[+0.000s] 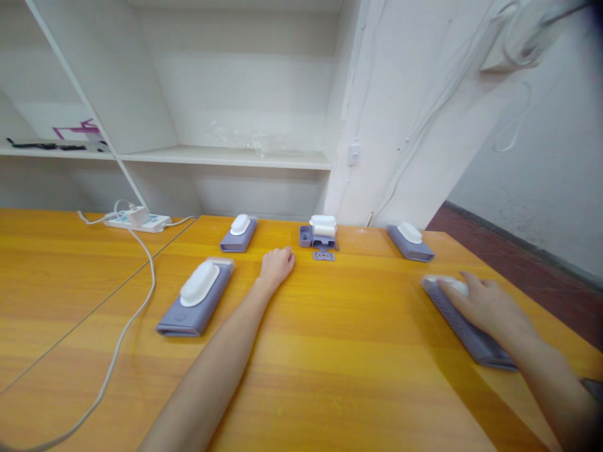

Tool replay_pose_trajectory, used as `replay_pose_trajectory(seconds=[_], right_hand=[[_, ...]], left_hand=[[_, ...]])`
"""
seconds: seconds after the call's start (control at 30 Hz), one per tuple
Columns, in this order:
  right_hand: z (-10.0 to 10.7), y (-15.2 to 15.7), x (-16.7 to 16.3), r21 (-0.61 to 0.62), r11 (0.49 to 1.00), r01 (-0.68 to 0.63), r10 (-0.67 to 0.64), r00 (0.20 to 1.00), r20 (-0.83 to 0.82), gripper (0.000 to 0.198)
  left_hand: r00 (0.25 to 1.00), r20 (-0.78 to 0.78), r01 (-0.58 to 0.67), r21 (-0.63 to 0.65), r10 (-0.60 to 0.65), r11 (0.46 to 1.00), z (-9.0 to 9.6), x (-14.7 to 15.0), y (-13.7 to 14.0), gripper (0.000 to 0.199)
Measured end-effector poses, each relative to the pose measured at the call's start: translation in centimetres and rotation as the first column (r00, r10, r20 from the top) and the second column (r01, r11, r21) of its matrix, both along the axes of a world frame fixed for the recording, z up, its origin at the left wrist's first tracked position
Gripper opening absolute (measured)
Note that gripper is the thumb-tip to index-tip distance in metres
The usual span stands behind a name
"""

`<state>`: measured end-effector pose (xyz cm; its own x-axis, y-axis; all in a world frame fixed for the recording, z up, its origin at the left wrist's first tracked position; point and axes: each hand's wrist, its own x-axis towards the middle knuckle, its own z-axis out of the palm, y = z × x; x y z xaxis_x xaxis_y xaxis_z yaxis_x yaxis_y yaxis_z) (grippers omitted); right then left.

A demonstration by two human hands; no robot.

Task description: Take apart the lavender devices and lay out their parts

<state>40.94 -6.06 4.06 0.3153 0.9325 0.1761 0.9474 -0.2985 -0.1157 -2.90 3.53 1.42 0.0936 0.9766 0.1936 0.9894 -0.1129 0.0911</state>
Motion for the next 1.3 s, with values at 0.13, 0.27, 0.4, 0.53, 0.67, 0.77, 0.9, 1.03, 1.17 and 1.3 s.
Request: replay_pose_trajectory(seconds=[0.13, 0.27, 0.4, 0.53, 0.67, 0.77, 0.9, 1.03, 1.17, 1.3], right_hand=[[-0.1, 0.1, -1.5, -0.145, 0.983, 0.110, -0.109, 0.994, 0.016, 0.083], [0.2, 0.1, -3.4, -0.139, 0.989, 0.040, -0.032, 0.998, 0.057, 0.076], [0.4, 0.0, -5.9, -0.106, 0.992, -0.072, 0.082, 0.993, 0.090, 0.070], [1.0, 0.0, -9.2, -0.079, 0.963, -0.258, 0.265, 0.960, 0.093, 0.064], [1.8, 0.2, -12.6, -0.078, 0.917, -0.390, 0.396, 0.913, 0.092, 0.060], [2.2, 0.3, -15.0, -0.081, 0.873, -0.481, 0.487, 0.869, 0.090, 0.059], [2.4, 0.6, -17.8, -0.063, 0.809, -0.584, 0.587, 0.806, 0.077, 0.059], [2.5, 0.9, -20.2, -0.042, 0.754, -0.656, 0.657, 0.752, 0.052, 0.056], [2.8, 1.0, -22.4, -0.027, 0.697, -0.717, 0.717, 0.697, -0.002, 0.054], [3.1, 1.0, -24.1, 0.053, 0.580, -0.813, 0.814, 0.576, -0.067, 0.045]], left_hand=[[1.000, 0.003, 0.014, 0.013, -0.014, 1.000, 0.0, 0.0, 0.0, 0.036], [1.000, 0.003, 0.012, 0.000, -0.012, 1.000, 0.1, 0.0, -0.1, 0.037], [1.000, 0.002, 0.006, -0.009, -0.006, 1.000, 0.2, 0.1, -0.1, 0.037], [1.000, -0.009, 0.007, 0.002, -0.007, 1.000, 0.3, 0.1, -0.2, 0.036], [1.000, -0.007, -0.003, -0.010, 0.003, 1.000, 0.5, 0.2, -0.3, 0.036], [1.000, -0.004, -0.008, -0.020, 0.008, 1.000, 0.5, 0.3, -0.3, 0.036], [1.000, -0.009, -0.005, -0.013, 0.005, 1.000, 0.4, 0.2, -0.2, 0.037], [1.000, -0.012, 0.004, 0.004, -0.004, 1.000, 0.3, 0.2, -0.2, 0.037], [1.000, -0.005, -0.003, -0.010, 0.003, 1.000, 0.4, 0.3, -0.2, 0.037], [1.000, 0.000, -0.006, -0.022, 0.006, 1.000, 0.4, 0.3, -0.3, 0.038]])
